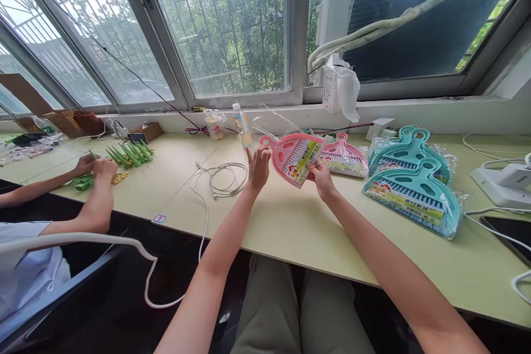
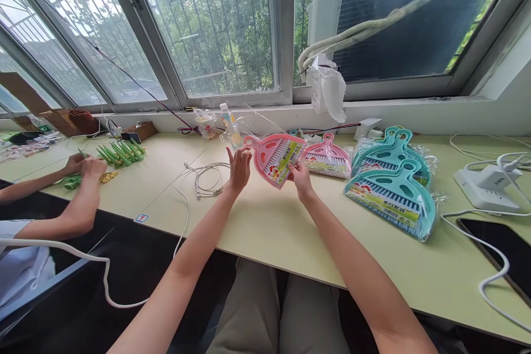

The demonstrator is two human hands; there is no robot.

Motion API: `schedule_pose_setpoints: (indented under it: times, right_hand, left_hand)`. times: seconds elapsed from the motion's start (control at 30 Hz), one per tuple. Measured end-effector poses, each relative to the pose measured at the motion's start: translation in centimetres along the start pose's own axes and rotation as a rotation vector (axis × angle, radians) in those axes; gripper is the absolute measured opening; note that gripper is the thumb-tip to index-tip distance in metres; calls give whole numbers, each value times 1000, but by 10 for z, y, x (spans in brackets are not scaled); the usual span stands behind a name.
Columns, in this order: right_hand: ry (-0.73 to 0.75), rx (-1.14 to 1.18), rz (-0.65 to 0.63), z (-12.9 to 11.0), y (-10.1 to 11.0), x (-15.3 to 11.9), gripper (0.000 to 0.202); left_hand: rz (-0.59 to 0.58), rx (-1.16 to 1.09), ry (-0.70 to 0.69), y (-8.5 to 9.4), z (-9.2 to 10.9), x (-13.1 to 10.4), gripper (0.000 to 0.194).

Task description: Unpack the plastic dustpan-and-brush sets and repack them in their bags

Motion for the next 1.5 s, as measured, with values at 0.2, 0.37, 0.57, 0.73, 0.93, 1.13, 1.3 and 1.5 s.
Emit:
schedule_pose_setpoints:
  times: [0.2,0.37,0.57,0.73,0.93,1.13,1.3,1.5]
  right_hand:
    - [-10,29,16,-3,0,-4,35]
    - [-3,81,30,-2,1,-3,32]
    - [-5,94,20,3,-1,-3,31]
    - [-29,85,22,9,-4,-2,26]
    - [-20,91,50,10,-2,-1,19]
    - [13,64,47,6,-1,-3,25]
    - [32,90,75,3,-1,-5,26]
    - [36,126,144,4,13,-1,20]
  left_hand:
    - [-29,-72,124,5,8,-2,25]
    - [258,-238,598,19,-39,-15,56]
    - [-101,-1210,690,-42,-30,-11,61]
    - [-203,-1490,780,-67,0,-23,50]
    - [-400,-1583,782,-73,21,-31,53]
    - [-546,-1606,737,-74,37,-34,54]
    - [-493,-1618,673,-77,44,-27,66]
    - [78,-874,780,-42,0,-23,83]
Point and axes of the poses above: each hand's wrist, its own x-axis towards the middle knuckle, its own y-axis out of the back of the hand, z = x × y, the point moved 8 cm from there along x, towards the middle knuckle, and after that the axes turned 11 degrees about -y, right-handed, at the moved point
